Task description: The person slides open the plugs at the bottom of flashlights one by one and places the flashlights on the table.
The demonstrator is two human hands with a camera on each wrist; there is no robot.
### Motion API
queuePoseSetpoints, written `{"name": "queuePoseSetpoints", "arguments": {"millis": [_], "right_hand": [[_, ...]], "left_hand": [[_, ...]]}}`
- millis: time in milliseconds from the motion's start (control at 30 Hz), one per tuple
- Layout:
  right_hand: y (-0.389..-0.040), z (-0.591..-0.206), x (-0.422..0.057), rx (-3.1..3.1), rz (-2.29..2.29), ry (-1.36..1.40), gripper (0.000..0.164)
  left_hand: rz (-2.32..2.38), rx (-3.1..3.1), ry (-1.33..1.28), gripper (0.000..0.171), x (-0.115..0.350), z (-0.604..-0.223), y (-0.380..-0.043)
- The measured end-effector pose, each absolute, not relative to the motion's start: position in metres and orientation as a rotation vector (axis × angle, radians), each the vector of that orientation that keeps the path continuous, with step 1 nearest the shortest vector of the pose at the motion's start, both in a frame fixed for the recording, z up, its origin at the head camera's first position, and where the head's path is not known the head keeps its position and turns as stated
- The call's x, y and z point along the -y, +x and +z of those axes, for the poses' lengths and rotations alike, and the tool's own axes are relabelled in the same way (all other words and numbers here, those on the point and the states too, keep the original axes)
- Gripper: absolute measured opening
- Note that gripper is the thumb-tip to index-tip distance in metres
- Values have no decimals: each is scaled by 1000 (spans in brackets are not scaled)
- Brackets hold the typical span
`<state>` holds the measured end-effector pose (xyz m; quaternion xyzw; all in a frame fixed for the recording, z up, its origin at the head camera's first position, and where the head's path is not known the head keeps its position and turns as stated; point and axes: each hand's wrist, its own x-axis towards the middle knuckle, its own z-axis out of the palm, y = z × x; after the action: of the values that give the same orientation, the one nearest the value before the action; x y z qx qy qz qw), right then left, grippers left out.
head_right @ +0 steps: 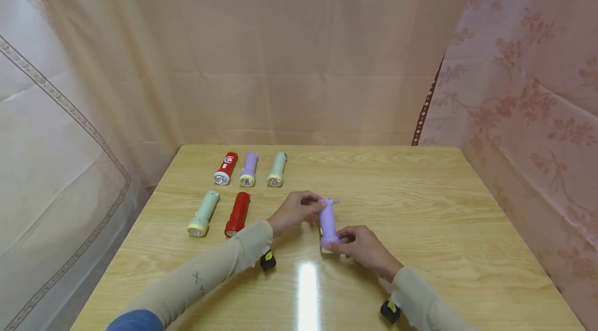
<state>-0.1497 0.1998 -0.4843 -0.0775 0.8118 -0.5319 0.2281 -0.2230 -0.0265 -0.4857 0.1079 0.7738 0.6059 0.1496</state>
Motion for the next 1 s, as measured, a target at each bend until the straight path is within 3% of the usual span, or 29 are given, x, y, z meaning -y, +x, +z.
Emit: {"name": "queuePoseSetpoints", "arguments": {"millis": [1000], "right_hand": [[-149, -476, -204, -2315, -1492, -140, 50]], "left_hand": [[1777, -2214, 187, 36, 10, -476, -225]]}}
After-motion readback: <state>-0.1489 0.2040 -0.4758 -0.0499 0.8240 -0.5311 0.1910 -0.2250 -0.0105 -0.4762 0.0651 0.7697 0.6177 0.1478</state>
